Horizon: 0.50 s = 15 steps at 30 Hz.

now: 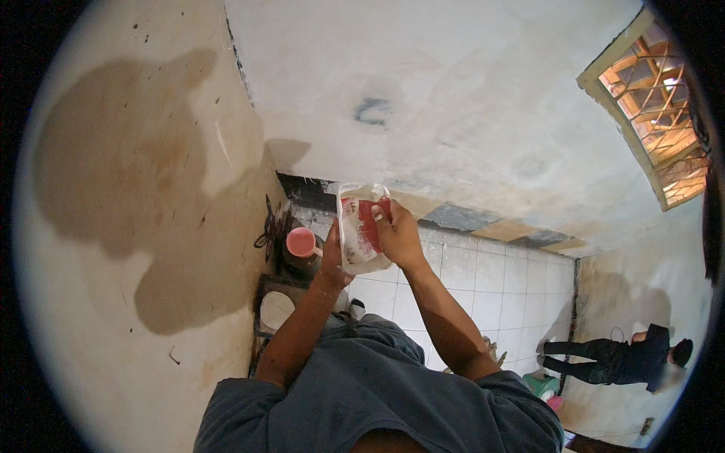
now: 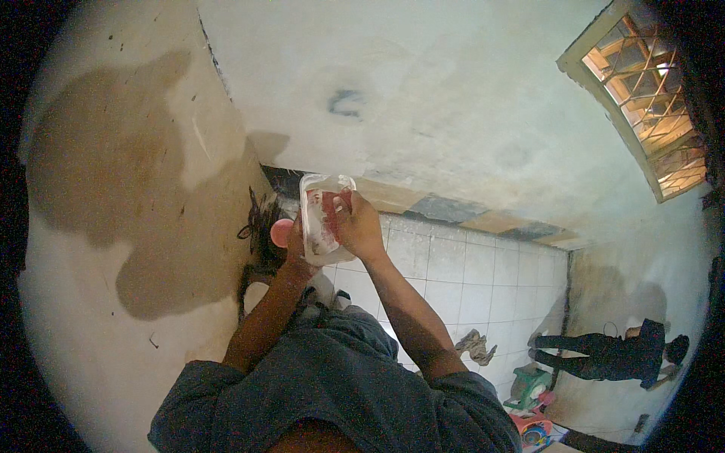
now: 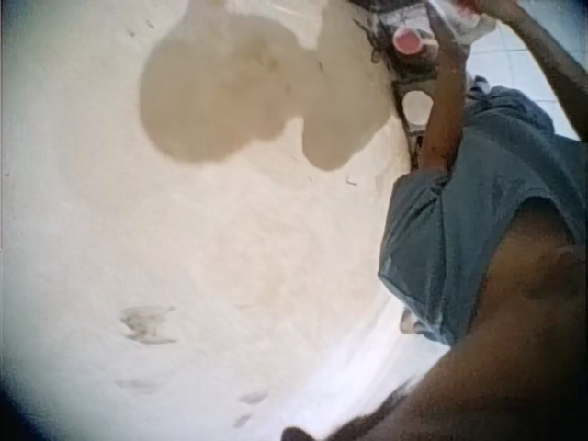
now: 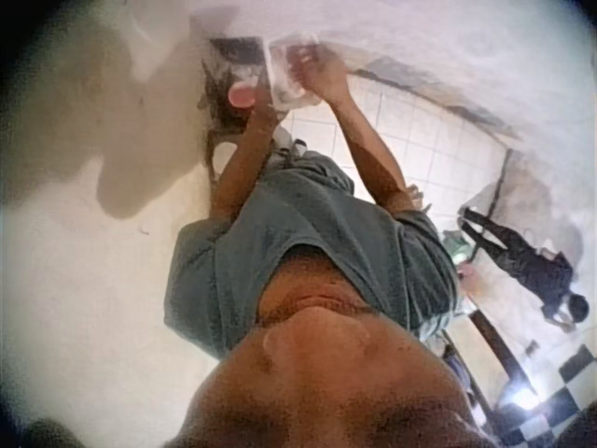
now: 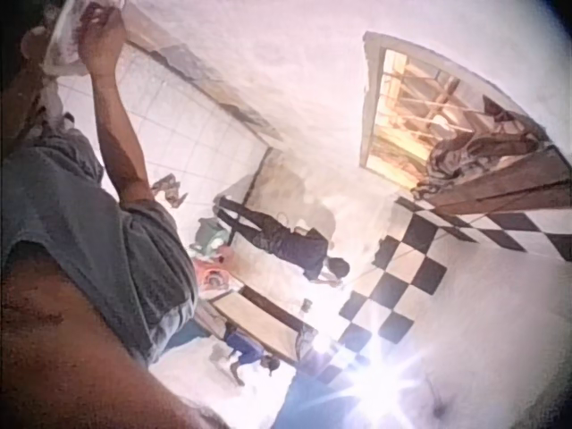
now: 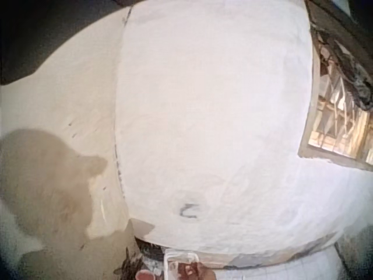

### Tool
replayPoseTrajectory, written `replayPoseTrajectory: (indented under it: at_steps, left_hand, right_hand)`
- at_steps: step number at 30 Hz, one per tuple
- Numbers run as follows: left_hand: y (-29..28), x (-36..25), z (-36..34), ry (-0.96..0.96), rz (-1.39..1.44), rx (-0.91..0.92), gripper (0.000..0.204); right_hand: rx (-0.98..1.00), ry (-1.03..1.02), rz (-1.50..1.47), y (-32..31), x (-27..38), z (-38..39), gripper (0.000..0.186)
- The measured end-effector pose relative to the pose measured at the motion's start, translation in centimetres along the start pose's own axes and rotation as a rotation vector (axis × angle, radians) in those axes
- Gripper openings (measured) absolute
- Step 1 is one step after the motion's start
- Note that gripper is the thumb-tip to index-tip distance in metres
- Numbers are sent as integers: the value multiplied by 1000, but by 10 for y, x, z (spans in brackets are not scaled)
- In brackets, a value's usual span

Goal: The person applies white plaster to a wall using a red hand spreader, repeatedly dipping the spreader into a white container and smoothing the material across the surface.

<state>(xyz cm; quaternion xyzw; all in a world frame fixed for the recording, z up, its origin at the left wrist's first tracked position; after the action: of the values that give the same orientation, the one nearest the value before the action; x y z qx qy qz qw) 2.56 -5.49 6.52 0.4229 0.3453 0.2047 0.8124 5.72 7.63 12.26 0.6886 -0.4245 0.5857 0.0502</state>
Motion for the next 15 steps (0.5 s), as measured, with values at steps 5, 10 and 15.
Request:
replayPoseTrajectory:
  at_steps: [5,10,15]
  left_hand:
    - [-12,-2,-9,-20,-33,-40,59]
    - [-8,-17,-18,-49,190,288,58]
    - [-23,-42,-47,282,-76,245,60]
  right_hand:
    - [11,305,-308,5,-15,1,23]
    - [32,631,-705,0,-32,-9,22]
    - [89,736,-852,-1,-36,-27,20]
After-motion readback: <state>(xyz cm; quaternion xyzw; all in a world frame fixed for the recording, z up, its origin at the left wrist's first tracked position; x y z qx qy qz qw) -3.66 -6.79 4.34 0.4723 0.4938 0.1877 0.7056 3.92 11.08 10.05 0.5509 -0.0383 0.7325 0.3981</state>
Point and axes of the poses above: each hand's wrist, its own z-axis away from the middle knuckle, its own y-axis out of the palm, x = y × z, the point moved 2 cm from there along -z, towards the middle knuckle, and after that the axes turned 14 degrees about -x, right-handed, at the moved point
